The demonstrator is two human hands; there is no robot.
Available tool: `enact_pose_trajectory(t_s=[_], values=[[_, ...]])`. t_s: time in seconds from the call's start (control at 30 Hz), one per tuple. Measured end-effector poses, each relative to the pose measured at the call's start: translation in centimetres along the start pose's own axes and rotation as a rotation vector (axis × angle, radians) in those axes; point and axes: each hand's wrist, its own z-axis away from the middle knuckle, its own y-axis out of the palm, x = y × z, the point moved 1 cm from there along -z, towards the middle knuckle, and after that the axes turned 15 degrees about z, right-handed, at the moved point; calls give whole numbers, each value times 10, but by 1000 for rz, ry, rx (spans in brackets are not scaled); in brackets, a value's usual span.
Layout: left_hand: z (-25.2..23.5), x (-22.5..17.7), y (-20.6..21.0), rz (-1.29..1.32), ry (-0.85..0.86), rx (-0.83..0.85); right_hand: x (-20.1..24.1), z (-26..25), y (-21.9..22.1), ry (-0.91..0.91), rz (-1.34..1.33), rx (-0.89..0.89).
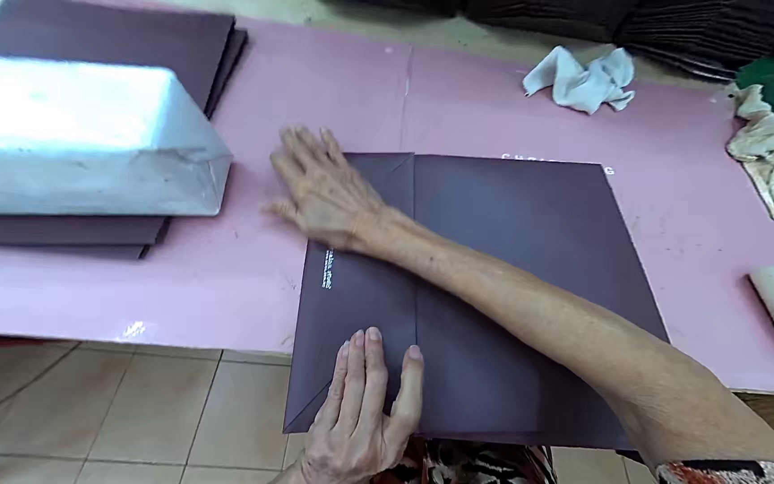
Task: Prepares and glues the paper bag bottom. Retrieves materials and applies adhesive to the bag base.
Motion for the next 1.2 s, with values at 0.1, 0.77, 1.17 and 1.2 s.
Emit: enact_pose_trajectory(t_s=[0.1,0.77,1.17,1.2], values=[[1,0,-1,-4,-14,6,20,-20,97,-148,-136,-419],[-93,62,-78,216,-51,-76,-133,138,-91,362,-636,-239],[-170,143,-68,999,-348,-379,-246,157,80,263,-1156,-768],[-168,143,-58,1090,-382,-388,-229,139,85,248,-1179,-732]])
